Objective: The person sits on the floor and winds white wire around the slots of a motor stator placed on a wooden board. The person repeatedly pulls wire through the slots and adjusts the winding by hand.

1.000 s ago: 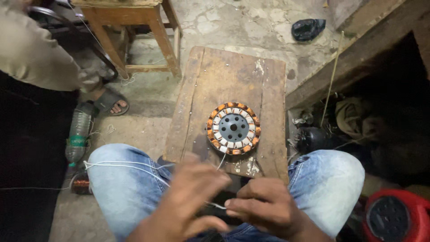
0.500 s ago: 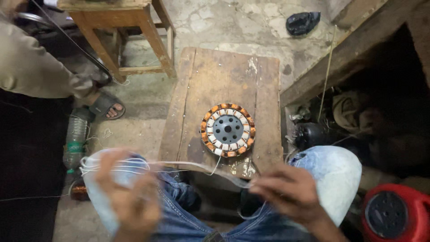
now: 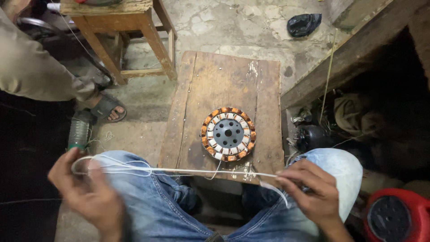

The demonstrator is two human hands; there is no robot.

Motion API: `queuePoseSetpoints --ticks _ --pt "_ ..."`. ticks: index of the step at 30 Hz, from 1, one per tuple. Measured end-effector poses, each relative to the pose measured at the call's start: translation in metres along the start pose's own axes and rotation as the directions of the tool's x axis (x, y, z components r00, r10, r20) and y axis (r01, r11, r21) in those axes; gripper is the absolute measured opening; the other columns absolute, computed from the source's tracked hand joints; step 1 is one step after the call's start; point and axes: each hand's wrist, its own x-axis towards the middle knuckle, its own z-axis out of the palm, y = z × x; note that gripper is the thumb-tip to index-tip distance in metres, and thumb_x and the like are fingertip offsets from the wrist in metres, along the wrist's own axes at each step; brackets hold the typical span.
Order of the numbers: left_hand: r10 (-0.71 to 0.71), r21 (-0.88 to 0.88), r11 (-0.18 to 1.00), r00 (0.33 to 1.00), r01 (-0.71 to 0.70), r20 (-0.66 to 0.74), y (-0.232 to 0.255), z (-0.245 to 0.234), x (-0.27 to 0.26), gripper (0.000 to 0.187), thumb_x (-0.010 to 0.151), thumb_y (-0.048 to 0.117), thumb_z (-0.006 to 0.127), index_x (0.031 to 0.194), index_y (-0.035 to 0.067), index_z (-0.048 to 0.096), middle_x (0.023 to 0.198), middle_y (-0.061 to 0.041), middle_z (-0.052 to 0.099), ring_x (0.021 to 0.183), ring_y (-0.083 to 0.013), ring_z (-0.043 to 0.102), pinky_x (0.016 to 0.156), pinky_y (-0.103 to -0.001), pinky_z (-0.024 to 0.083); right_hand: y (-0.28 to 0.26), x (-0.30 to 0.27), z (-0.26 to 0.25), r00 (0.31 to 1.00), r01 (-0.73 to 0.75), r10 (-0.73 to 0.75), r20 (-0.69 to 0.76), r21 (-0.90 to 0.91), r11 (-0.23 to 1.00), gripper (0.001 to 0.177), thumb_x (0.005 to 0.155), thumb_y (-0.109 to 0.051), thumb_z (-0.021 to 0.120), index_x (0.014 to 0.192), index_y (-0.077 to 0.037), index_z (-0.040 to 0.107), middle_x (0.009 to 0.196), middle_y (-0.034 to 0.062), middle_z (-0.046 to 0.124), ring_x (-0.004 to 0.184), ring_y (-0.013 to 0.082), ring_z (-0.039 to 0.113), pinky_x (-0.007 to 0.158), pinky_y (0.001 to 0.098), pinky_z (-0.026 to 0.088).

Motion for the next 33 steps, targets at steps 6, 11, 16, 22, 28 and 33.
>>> queuePoseSetpoints --ticks 6,11,16,22,28,33 --pt "0.466 -0.123 0.832 0.560 -0.542 0.684 0.037 0.032 -0.028 0.051 0.073 0.034 0.083 0.113 0.005 0.070 0.116 -0.012 0.064 0.115 -0.0309 0.059 0.109 -0.052 0.035 -0.033 0.022 0.030 0.843 0.391 -0.442 0.307 0.213 0.895 0.019 0.081 -0.011 0.086 0.097 -0.009 0.078 0.081 0.0051 0.071 0.068 0.0197 0.072 0.056 0.0312 0.053" --pt "0.445 -0.434 0.895 0.237 -0.102 0.863 0.028 0.052 -0.029 0.019 0.095 0.018 0.077 0.103 0.002 0.071 0.097 -0.008 0.071 0.098 -0.0269 0.070 0.105 -0.051 0.049 -0.045 0.027 0.029 0.842 0.397 -0.444 0.305 0.206 0.894 0.020 0.082 -0.013 0.087 0.097 -0.008 0.077 0.080 0.0050 0.070 0.067 0.0194 0.071 0.055 0.0319 0.052" --pt "0.287 -0.399 0.907 0.491 0.137 0.822 -0.019 0.040 -0.035 0.015 0.099 0.009 0.064 0.094 -0.003 0.073 0.075 -0.009 0.071 0.071 -0.0227 0.071 0.067 -0.037 0.055 -0.010 0.021 0.008 0.945 0.204 -0.232 0.231 0.138 0.969 0.019 0.077 -0.010 0.086 0.093 -0.007 0.078 0.078 0.0057 0.070 0.066 0.0175 0.071 0.055 0.0306 0.054" --pt "0.259 -0.625 0.730 0.736 0.274 0.625 -0.093 0.041 -0.059 0.034 0.107 0.014 0.056 0.091 -0.007 0.077 0.060 -0.009 0.069 0.053 -0.0164 0.066 0.054 -0.032 0.053 0.041 0.023 0.006 0.955 0.189 -0.213 0.208 0.132 0.973 0.019 0.073 -0.010 0.091 0.090 -0.009 0.082 0.079 0.0059 0.076 0.063 0.0178 0.075 0.051 0.0295 0.057" --pt "-0.013 -0.715 0.525 0.844 0.463 0.537 -0.141 0.038 -0.061 0.039 0.108 0.020 0.053 0.094 -0.012 0.070 0.060 -0.010 0.062 0.058 -0.0216 0.058 0.056 -0.038 0.049 0.070 0.011 0.031 0.831 0.437 -0.440 0.341 0.090 0.895 0.020 0.080 -0.012 0.091 0.097 -0.009 0.080 0.084 0.0061 0.073 0.075 0.0179 0.078 0.061 0.0287 0.061" --pt "0.570 -0.917 0.215 0.719 0.336 0.398 -0.138 0.057 -0.048 0.029 0.110 0.012 0.053 0.095 -0.006 0.069 0.076 -0.019 0.065 0.066 -0.0284 0.059 0.061 -0.045 0.055 0.063 0.011 0.031 0.945 0.327 -0.312 0.099 -0.222 0.919 0.025 0.070 -0.009 0.085 0.094 -0.010 0.078 0.089 0.0073 0.073 0.076 0.0207 0.076 0.063 0.0293 0.061"
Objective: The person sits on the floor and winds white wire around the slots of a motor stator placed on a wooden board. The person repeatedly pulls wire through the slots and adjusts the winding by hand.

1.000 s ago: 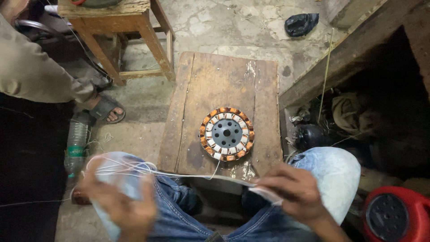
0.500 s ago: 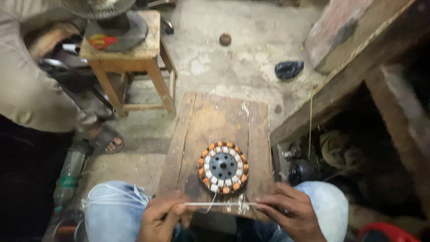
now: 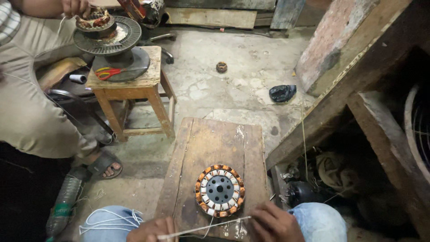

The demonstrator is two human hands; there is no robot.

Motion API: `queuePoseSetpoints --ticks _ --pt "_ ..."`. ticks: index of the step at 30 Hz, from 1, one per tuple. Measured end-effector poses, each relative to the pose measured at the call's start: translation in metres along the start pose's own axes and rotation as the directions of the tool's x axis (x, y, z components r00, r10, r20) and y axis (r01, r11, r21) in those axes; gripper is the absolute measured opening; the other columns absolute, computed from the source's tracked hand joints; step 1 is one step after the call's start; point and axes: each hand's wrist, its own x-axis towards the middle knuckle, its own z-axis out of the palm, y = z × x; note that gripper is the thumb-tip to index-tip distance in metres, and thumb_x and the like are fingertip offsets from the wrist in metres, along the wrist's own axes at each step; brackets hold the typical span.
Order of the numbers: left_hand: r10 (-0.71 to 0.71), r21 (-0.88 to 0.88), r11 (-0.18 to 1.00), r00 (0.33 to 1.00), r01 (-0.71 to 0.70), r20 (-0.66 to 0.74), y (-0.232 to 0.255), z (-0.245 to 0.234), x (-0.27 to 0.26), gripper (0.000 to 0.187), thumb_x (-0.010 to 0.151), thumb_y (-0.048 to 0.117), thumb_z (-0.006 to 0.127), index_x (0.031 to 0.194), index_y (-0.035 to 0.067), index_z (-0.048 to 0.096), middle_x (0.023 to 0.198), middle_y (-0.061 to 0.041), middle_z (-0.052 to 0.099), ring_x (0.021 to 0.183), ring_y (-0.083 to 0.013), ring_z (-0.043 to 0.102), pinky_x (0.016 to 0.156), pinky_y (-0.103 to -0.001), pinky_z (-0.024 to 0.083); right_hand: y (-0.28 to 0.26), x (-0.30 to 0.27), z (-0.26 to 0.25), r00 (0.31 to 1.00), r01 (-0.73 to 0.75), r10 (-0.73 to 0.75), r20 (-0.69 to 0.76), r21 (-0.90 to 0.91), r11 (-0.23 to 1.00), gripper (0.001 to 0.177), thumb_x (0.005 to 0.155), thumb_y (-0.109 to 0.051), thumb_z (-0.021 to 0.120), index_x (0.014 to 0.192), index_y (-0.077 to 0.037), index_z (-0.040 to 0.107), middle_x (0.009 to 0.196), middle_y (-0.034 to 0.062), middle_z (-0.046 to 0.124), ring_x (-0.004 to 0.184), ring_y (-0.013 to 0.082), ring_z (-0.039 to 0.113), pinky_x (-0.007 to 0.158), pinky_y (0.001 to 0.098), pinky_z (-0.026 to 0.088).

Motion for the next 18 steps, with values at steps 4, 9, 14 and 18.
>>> queuePoseSetpoints --ticks 4,9,14,18 --pt "-0.102 0.055 0.993 0.994 0.103 -0.025 -0.005 0.007 0.001 0.026 0.105 0.015 0.057 0.096 -0.005 0.070 0.078 -0.018 0.066 0.068 -0.0283 0.061 0.064 -0.044 0.055 -0.006 0.006 -0.011 0.941 -0.312 0.307 -0.142 -0.012 0.950 0.028 0.071 -0.002 0.081 0.097 -0.011 0.082 0.088 0.0061 0.073 0.070 0.0144 0.076 0.055 0.0252 0.059" --pt "-0.279 0.252 0.918 0.950 0.307 -0.140 -0.007 0.022 -0.017 0.024 0.100 0.018 0.063 0.097 -0.003 0.072 0.081 -0.017 0.068 0.072 -0.0283 0.063 0.066 -0.043 0.056 -0.012 0.001 -0.017 0.810 -0.540 0.564 -0.164 0.169 0.825 0.028 0.076 0.002 0.077 0.102 -0.006 0.081 0.089 0.0067 0.074 0.075 0.0126 0.079 0.060 0.0257 0.060" --pt "-0.362 0.505 0.754 0.907 0.420 -0.214 -0.012 0.033 -0.023 0.024 0.095 0.021 0.068 0.098 -0.002 0.073 0.083 -0.016 0.069 0.075 -0.0282 0.066 0.069 -0.042 0.056 -0.006 0.000 -0.020 0.648 -0.641 0.761 0.024 0.556 0.528 0.024 0.085 -0.002 0.070 0.107 -0.002 0.080 0.098 0.0125 0.083 0.083 0.0195 0.080 0.073 0.0316 0.063" --pt "-0.375 0.690 0.592 0.900 0.418 -0.224 -0.011 0.046 -0.025 0.026 0.090 0.024 0.072 0.098 -0.001 0.075 0.086 -0.015 0.071 0.078 -0.0281 0.067 0.071 -0.042 0.056 -0.007 0.006 -0.022 0.582 -0.455 0.813 -0.019 0.821 0.345 0.022 0.093 -0.004 0.063 0.110 0.003 0.075 0.104 0.0179 0.078 0.089 0.0229 0.076 0.082 0.0360 0.062"
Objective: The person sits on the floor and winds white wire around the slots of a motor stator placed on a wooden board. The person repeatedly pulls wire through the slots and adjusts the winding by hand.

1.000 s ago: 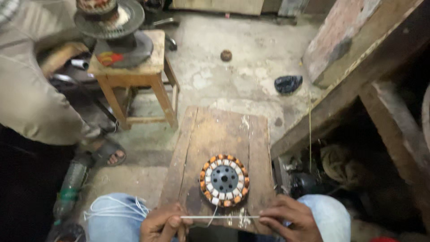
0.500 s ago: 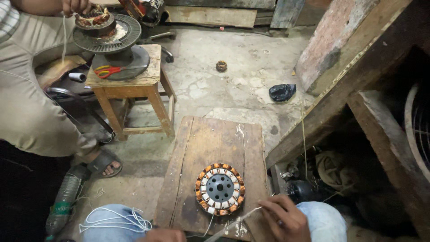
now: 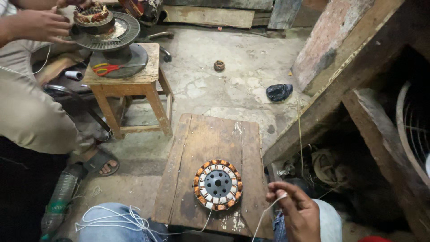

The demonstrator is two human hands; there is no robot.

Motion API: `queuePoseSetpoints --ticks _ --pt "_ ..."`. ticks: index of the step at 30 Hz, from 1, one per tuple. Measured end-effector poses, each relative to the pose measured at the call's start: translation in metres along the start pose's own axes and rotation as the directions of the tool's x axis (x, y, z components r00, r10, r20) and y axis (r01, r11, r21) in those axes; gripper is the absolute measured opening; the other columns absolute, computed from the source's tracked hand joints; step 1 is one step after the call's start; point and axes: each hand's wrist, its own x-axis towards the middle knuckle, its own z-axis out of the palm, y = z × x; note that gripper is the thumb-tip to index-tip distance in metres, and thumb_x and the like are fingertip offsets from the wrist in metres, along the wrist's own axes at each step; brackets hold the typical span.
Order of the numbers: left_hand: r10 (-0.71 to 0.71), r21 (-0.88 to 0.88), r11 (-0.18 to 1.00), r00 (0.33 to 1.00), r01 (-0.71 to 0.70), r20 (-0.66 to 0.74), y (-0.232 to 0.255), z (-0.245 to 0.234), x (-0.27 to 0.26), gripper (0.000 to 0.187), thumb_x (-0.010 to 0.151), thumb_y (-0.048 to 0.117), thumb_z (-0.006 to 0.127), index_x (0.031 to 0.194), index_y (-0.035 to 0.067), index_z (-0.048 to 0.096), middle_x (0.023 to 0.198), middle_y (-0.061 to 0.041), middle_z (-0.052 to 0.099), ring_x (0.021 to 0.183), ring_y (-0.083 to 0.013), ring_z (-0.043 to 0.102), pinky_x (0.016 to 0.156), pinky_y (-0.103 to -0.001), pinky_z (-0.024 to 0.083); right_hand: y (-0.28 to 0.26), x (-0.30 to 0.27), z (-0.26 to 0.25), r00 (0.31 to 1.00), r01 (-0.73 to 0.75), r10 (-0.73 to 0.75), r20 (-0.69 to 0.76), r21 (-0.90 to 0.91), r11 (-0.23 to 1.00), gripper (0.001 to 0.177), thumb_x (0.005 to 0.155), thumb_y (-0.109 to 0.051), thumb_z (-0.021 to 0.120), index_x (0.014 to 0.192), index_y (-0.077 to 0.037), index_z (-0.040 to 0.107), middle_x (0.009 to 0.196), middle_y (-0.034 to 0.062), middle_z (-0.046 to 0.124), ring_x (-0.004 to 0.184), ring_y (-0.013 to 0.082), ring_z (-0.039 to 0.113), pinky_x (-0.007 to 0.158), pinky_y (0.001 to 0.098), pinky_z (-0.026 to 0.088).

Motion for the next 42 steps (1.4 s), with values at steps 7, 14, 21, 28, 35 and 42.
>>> queuePoseSetpoints --ticks 7,14,21,28,35,42 --pt "0.089 0.371 0.925 0.996 -0.083 -0.001 0.015 0.003 -0.001 0.032 0.083 0.028 0.080 0.100 0.001 0.077 0.089 -0.014 0.073 0.083 -0.0281 0.070 0.075 -0.041 0.057 -0.022 -0.007 0.044 0.951 0.161 -0.127 0.281 -0.100 0.982 0.027 0.091 0.000 0.071 0.117 -0.008 0.071 0.097 0.0164 0.079 0.078 0.0232 0.075 0.066 0.0355 0.060" --pt "0.066 0.452 0.889 0.997 -0.074 0.034 0.023 0.002 0.000 0.040 0.075 0.033 0.087 0.101 0.004 0.079 0.093 -0.012 0.075 0.087 -0.0280 0.073 0.079 -0.039 0.057 -0.004 -0.032 0.060 0.427 0.888 -0.505 0.750 -0.244 0.389 0.033 0.073 -0.002 0.079 0.105 -0.010 0.079 0.089 0.0067 0.072 0.081 0.0211 0.074 0.069 0.0313 0.059" --pt "-0.106 0.211 0.973 0.992 0.088 0.074 0.012 0.029 -0.003 0.012 0.084 0.017 0.091 0.086 0.009 0.083 0.076 -0.005 0.079 0.075 -0.0199 0.081 0.073 -0.031 0.062 0.035 -0.039 0.049 0.499 0.834 -0.496 0.711 -0.237 0.499 0.029 0.077 -0.005 0.082 0.106 -0.012 0.081 0.090 0.0055 0.073 0.082 0.0159 0.078 0.069 0.0264 0.063" --pt "-0.150 0.085 0.987 0.958 0.133 0.243 -0.007 0.025 -0.010 0.010 0.086 0.010 0.082 0.094 0.005 0.080 0.086 -0.009 0.078 0.086 -0.0211 0.080 0.078 -0.032 0.061 0.037 -0.032 0.042 0.385 0.883 -0.470 0.795 -0.168 0.439 0.035 0.074 -0.006 0.084 0.108 -0.012 0.082 0.090 0.0050 0.075 0.082 0.0182 0.077 0.070 0.0286 0.061" --pt "-0.194 0.092 0.977 0.981 0.195 -0.010 0.022 0.022 0.008 0.012 0.078 0.012 0.088 0.086 0.005 0.083 0.075 -0.010 0.079 0.075 -0.0221 0.078 0.072 -0.033 0.058 0.018 -0.040 0.056 0.583 0.787 -0.514 0.629 -0.281 0.549 0.027 0.072 -0.007 0.088 0.097 -0.013 0.080 0.085 0.0054 0.071 0.075 0.0178 0.075 0.063 0.0284 0.059" --pt "-0.365 0.065 0.931 0.917 0.359 0.160 0.090 0.017 0.031 0.013 0.088 0.013 0.079 0.094 0.001 0.077 0.090 -0.009 0.078 0.088 -0.0187 0.076 0.080 -0.032 0.057 -0.003 -0.043 0.062 0.457 0.846 -0.499 0.737 -0.186 0.499 0.029 0.075 -0.002 0.086 0.102 -0.008 0.077 0.087 0.0048 0.071 0.074 0.0189 0.073 0.063 0.0306 0.057"
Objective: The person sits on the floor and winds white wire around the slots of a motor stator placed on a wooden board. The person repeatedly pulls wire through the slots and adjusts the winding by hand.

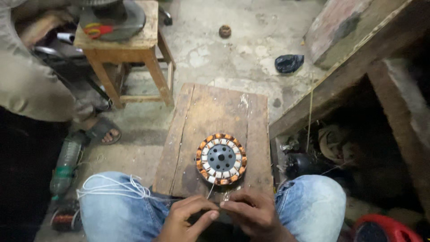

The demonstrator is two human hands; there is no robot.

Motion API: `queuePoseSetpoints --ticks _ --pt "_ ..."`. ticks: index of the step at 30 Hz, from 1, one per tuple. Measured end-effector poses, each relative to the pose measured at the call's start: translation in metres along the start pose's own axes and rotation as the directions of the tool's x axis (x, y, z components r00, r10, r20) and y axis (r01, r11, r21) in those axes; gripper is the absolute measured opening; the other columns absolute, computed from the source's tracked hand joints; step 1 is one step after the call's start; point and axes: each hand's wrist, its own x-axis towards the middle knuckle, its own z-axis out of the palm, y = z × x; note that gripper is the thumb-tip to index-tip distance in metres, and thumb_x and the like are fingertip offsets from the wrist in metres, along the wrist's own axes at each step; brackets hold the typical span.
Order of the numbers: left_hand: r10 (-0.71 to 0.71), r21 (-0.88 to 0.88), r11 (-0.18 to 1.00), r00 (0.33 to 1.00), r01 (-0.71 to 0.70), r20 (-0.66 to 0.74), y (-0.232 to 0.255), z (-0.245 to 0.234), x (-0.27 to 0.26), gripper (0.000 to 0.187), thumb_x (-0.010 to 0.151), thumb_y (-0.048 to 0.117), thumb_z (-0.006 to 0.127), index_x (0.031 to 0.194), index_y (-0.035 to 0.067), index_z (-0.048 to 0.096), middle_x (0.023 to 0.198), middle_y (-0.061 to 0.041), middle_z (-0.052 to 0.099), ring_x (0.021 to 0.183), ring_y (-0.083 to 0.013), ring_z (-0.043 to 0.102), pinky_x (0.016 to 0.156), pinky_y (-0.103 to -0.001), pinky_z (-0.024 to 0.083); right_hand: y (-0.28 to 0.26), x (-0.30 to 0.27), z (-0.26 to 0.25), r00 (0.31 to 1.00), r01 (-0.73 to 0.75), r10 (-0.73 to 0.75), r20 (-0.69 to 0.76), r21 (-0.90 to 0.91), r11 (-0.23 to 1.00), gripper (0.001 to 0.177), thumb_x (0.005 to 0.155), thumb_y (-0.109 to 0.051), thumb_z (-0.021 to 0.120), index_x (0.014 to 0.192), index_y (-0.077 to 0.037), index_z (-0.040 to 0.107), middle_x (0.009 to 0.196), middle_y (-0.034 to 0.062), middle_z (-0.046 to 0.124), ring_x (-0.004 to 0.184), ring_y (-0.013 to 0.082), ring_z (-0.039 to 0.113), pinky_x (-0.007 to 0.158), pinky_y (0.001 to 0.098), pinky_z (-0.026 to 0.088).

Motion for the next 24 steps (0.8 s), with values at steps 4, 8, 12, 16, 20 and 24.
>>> queuePoseSetpoints --ticks 4,8,12,16,20,24 --pt "0.000 0.006 1.000 0.998 0.001 -0.069 0.020 -0.005 0.007 0.011 0.088 0.011 0.078 0.092 0.001 0.077 0.085 -0.008 0.076 0.081 -0.0193 0.073 0.074 -0.032 0.056 -0.005 0.005 0.003 0.996 -0.061 0.059 -0.063 -0.024 0.998 0.027 0.077 -0.005 0.086 0.101 -0.008 0.076 0.090 0.0072 0.071 0.079 0.0202 0.073 0.067 0.0295 0.058" --pt "-0.157 -0.078 0.986 0.973 0.146 -0.170 0.024 -0.007 0.009 0.009 0.088 0.009 0.076 0.088 0.000 0.075 0.079 -0.009 0.072 0.072 -0.0212 0.071 0.066 -0.031 0.055 -0.005 0.001 0.004 0.949 -0.282 0.292 -0.119 0.097 0.955 0.022 0.076 -0.003 0.083 0.097 -0.006 0.078 0.091 0.0092 0.072 0.080 0.0182 0.073 0.063 0.0275 0.059" --pt "-0.003 0.079 0.997 0.980 0.019 -0.199 0.027 -0.005 0.011 0.009 0.087 0.009 0.076 0.090 0.001 0.073 0.082 -0.008 0.073 0.074 -0.0204 0.072 0.067 -0.030 0.055 -0.002 -0.003 0.011 0.935 -0.280 0.325 -0.139 0.272 0.921 0.019 0.080 -0.002 0.083 0.096 -0.005 0.074 0.100 0.0107 0.074 0.091 0.0175 0.074 0.071 0.0267 0.062" --pt "0.216 0.335 0.933 0.950 -0.132 -0.226 0.034 -0.005 0.015 0.011 0.087 0.012 0.076 0.094 0.005 0.072 0.088 -0.007 0.071 0.080 -0.0235 0.070 0.069 -0.033 0.054 -0.001 0.000 0.017 0.887 -0.307 0.433 -0.162 0.495 0.813 0.015 0.086 0.005 0.076 0.099 0.000 0.071 0.106 0.0155 0.077 0.098 0.0232 0.078 0.081 0.0316 0.066" --pt "0.335 0.637 0.754 0.929 -0.162 -0.160 0.037 -0.007 0.022 0.024 0.083 0.025 0.079 0.095 0.006 0.071 0.095 -0.008 0.066 0.088 -0.0282 0.062 0.072 -0.039 0.050 0.003 0.008 0.018 0.874 -0.318 0.381 -0.300 0.240 0.917 0.014 0.088 0.002 0.075 0.099 -0.002 0.069 0.105 0.0127 0.078 0.098 0.0206 0.078 0.082 0.0292 0.065" --pt "0.311 0.739 0.655 0.948 -0.161 -0.070 0.038 -0.005 0.027 0.022 0.083 0.027 0.077 0.093 0.008 0.072 0.096 -0.007 0.064 0.090 -0.0286 0.058 0.070 -0.042 0.045 0.005 0.017 0.019 0.888 -0.318 0.337 -0.312 0.110 0.942 0.012 0.087 0.000 0.076 0.097 -0.003 0.070 0.102 0.0114 0.078 0.094 0.0183 0.077 0.081 0.0281 0.064"
